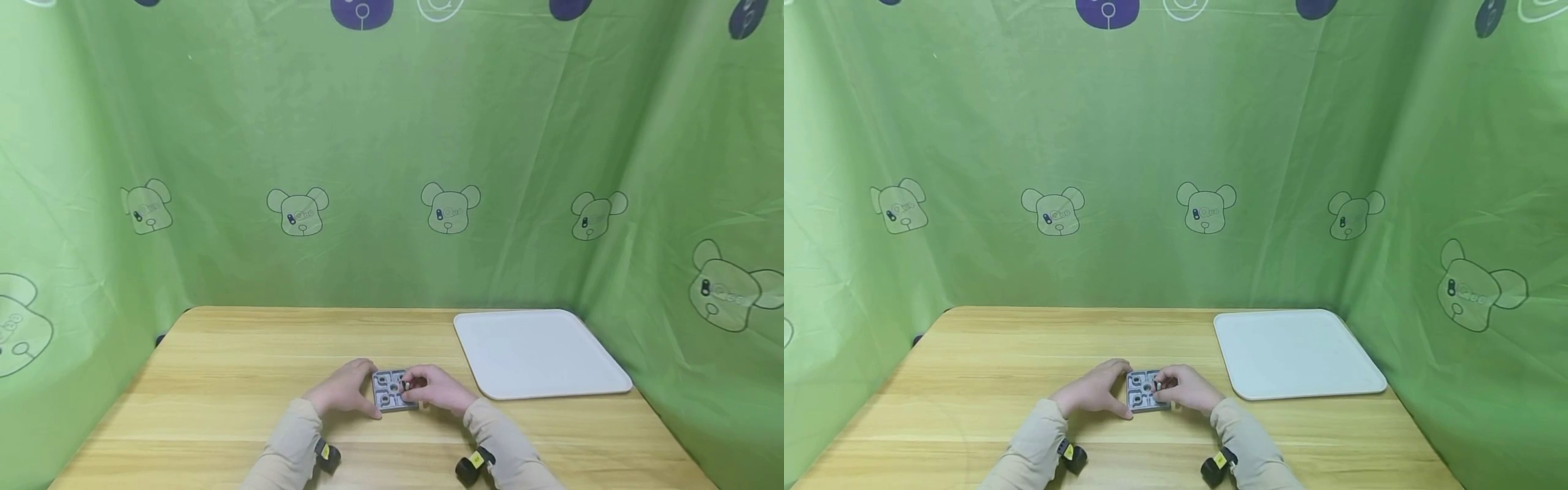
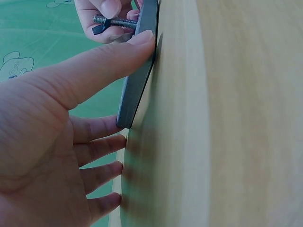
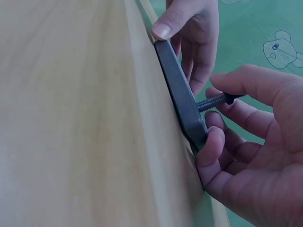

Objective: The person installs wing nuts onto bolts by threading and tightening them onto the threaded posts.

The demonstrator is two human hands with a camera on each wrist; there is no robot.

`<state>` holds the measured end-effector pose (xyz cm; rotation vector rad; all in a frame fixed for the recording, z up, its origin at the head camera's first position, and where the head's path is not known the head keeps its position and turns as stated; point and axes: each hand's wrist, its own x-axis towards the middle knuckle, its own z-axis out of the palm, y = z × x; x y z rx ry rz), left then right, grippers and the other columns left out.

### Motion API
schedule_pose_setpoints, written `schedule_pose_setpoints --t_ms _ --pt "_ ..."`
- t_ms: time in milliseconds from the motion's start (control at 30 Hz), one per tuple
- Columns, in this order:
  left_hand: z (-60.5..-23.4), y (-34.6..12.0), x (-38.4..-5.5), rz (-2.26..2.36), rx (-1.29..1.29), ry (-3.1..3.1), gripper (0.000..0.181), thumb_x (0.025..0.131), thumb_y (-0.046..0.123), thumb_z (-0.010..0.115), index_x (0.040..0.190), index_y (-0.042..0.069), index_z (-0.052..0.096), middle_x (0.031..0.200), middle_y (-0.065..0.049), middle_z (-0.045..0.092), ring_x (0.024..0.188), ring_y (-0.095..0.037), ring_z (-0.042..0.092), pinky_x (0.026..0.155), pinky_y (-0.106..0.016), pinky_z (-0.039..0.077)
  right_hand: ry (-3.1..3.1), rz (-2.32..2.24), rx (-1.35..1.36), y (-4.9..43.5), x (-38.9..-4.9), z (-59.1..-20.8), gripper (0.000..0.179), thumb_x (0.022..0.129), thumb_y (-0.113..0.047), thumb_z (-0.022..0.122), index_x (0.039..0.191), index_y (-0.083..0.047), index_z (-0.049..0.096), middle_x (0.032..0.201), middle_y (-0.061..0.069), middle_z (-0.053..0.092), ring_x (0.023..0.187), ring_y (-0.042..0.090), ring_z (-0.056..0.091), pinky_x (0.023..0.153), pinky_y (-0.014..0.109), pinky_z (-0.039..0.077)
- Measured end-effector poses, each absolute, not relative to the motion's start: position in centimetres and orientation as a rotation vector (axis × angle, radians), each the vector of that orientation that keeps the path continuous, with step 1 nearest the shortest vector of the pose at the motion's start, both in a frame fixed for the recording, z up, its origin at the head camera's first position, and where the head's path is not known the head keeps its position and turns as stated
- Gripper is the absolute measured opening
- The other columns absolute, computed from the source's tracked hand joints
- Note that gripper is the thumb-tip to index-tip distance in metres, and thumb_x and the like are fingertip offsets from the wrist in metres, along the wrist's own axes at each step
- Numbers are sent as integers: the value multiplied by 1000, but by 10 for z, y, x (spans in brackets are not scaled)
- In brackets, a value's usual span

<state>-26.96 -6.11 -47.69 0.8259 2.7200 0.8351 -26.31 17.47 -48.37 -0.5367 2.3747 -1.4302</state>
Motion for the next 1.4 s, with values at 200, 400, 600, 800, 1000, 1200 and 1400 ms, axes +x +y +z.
schedule_pose_setpoints --t_ms 200,400,600,800,1000,1200,1400 --pt "-478 -61 -270 832 832 2723 80 61 38 88 126 3 54 130 -11 58 124 -29 52 113 -46 41 2331 -1433 -539 179 -264 -484 27 77 -6 71 101 3 62 83 1 55 73 14 50 54 20 47" --pt "-478 -62 -269 824 837 2725 82 62 38 88 127 3 54 131 -11 57 125 -29 52 114 -46 41 2327 -1451 -548 182 -265 -485 29 75 -3 70 102 3 61 83 2 55 74 14 50 53 19 48" --pt "-478 -61 -270 822 842 2730 82 62 37 88 127 2 53 132 -12 57 125 -29 52 114 -46 41 2301 -1483 -573 184 -266 -485 24 73 1 64 96 6 58 81 1 54 72 13 51 52 19 49" --pt "-478 -62 -271 822 846 2736 83 62 37 88 128 2 53 133 -13 56 126 -30 51 114 -46 40 2302 -1483 -580 185 -267 -485 18 73 2 58 91 5 56 83 1 54 73 12 50 53 19 48" --pt "-479 -62 -272 823 843 2735 84 61 38 88 129 2 53 136 -14 55 128 -31 50 115 -47 39 2290 -1488 -595 186 -267 -485 15 75 1 58 89 6 56 83 3 55 70 12 50 52 17 47" --pt "-480 -62 -272 819 843 2732 85 62 38 88 130 1 53 137 -14 54 130 -31 49 116 -47 38 2304 -1463 -584 185 -268 -487 13 74 -2 61 86 1 56 82 1 55 70 11 51 53 17 48" --pt "-480 -62 -271 822 839 2729 85 62 38 88 129 2 53 137 -14 54 130 -31 49 116 -47 38 2325 -1444 -565 185 -268 -487 13 76 -6 65 84 -3 56 81 0 55 72 13 52 53 18 50"
